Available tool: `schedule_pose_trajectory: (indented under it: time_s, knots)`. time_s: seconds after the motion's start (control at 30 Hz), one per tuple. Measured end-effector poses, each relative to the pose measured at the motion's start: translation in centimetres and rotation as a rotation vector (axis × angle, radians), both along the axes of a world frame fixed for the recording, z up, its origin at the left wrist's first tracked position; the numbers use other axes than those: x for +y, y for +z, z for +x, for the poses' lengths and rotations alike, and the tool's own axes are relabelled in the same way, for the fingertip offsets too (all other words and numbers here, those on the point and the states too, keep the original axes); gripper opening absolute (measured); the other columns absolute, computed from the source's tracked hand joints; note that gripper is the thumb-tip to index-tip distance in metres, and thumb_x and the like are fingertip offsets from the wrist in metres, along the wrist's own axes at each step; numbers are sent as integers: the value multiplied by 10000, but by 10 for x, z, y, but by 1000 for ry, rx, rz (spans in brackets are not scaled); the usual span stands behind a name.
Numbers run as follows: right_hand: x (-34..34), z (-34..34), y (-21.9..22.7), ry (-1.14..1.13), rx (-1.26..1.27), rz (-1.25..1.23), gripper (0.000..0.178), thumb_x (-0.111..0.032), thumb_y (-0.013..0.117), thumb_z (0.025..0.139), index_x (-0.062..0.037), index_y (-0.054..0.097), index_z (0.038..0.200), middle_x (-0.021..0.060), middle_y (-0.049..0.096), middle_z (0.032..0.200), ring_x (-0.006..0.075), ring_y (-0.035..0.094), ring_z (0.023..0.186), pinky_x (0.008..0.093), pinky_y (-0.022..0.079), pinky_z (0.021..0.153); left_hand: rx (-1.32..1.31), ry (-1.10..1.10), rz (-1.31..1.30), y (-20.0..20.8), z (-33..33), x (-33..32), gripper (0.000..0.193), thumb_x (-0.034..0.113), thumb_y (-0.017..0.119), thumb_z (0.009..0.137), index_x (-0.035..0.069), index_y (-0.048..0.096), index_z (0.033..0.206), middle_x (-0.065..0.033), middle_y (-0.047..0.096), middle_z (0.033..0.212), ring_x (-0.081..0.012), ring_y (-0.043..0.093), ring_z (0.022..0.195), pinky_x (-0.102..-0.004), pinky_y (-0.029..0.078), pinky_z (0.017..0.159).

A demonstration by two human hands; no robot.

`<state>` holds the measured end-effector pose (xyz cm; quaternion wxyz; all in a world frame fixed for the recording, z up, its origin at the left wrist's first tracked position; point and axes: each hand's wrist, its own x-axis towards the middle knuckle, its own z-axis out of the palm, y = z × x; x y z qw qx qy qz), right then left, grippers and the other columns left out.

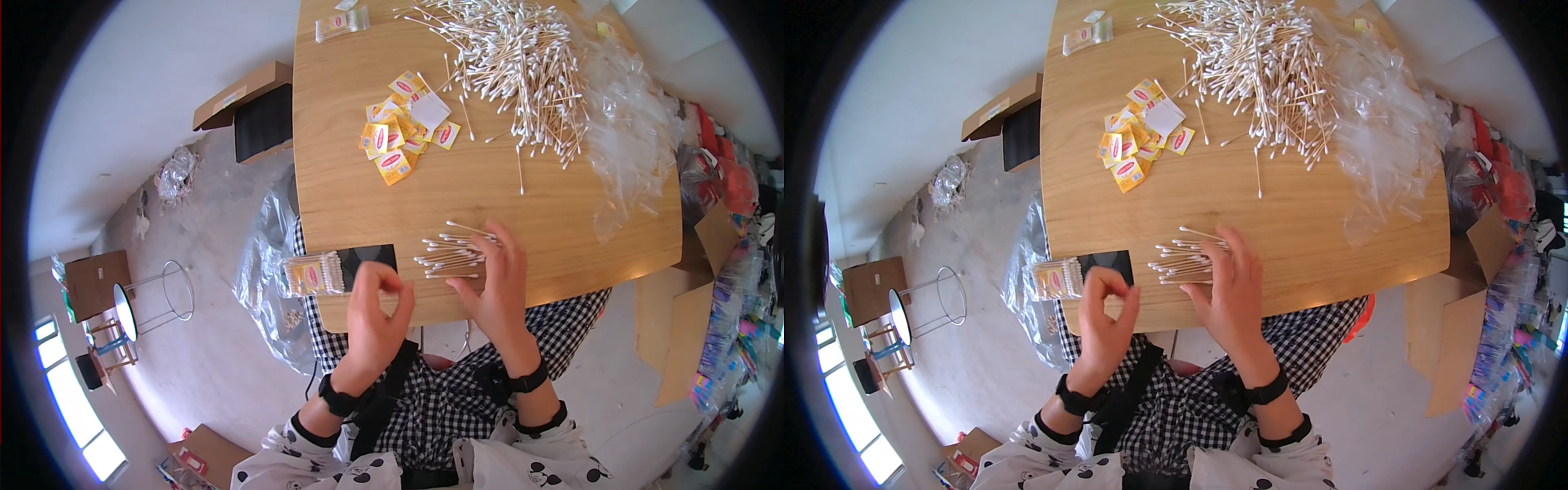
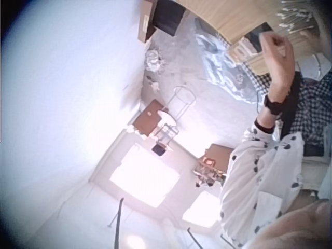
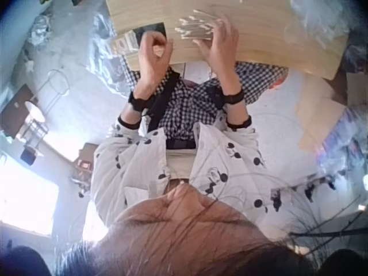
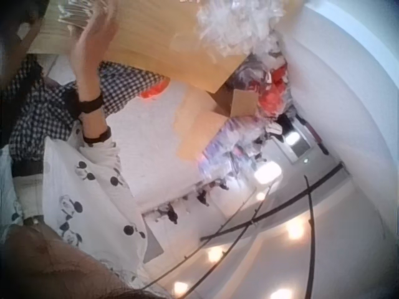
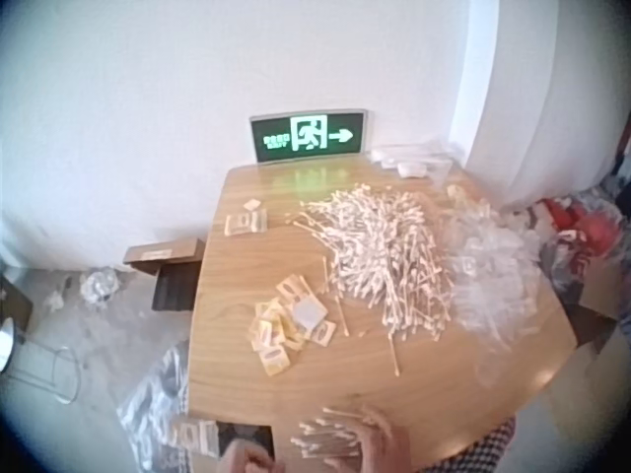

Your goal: Packaging cotton swabs into a small plastic bag and sealing it.

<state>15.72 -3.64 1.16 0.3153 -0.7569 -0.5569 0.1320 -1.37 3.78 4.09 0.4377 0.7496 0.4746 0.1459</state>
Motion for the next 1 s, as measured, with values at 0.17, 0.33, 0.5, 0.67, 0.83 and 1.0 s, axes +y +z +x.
schedule_pose_trajectory:
  time_s: [0.17,0.33,0.5,0.67,0.83,1.0]
  knots:
    - [6,10,-16,-113,330,183,693,-227,731,841,-17,374,1396,183,366,1457,330,352,1361,435,275,1130,-628,411,-122,-43,29,5,366,203,417,1025,-18,381,1315,-164,482,1308,-239,454,1243,-364,321,1090]
    - [11,0,-29,-284,750,418,603,-419,400,1020,24,309,1418,184,315,1489,283,281,1410,419,198,1180,-905,330,-207,-52,64,-7,584,388,329,1037,-7,244,1459,-236,279,1513,-306,225,1439,-430,128,1188]
    - [24,0,-32,-346,986,536,676,-525,329,1007,4,308,1428,194,334,1475,282,294,1406,431,213,1175,-881,303,-197,-46,73,-3,607,408,317,1034,6,219,1479,-228,250,1531,-304,183,1454,-427,100,1189]
    - [28,16,-29,-248,1134,486,675,-527,331,1007,4,309,1423,186,334,1474,288,319,1389,422,238,1163,-748,71,-205,-42,69,25,609,422,309,1034,2,269,1472,-208,286,1527,-282,231,1443,-422,149,1180]
    - [27,16,-29,-179,1211,479,678,-536,346,1002,-5,312,1423,178,337,1477,288,323,1387,412,242,1157,-749,70,-393,-33,64,24,666,477,335,1017,-6,273,1473,-198,323,1513,-293,269,1428,-420,175,1174]
    - [15,12,-28,-224,1160,481,763,-617,310,965,-6,322,1423,188,356,1474,293,330,1387,422,242,1162,-790,249,-256,-34,59,6,785,568,384,977,-3,226,1491,-217,288,1526,-291,238,1441,-420,154,1179]
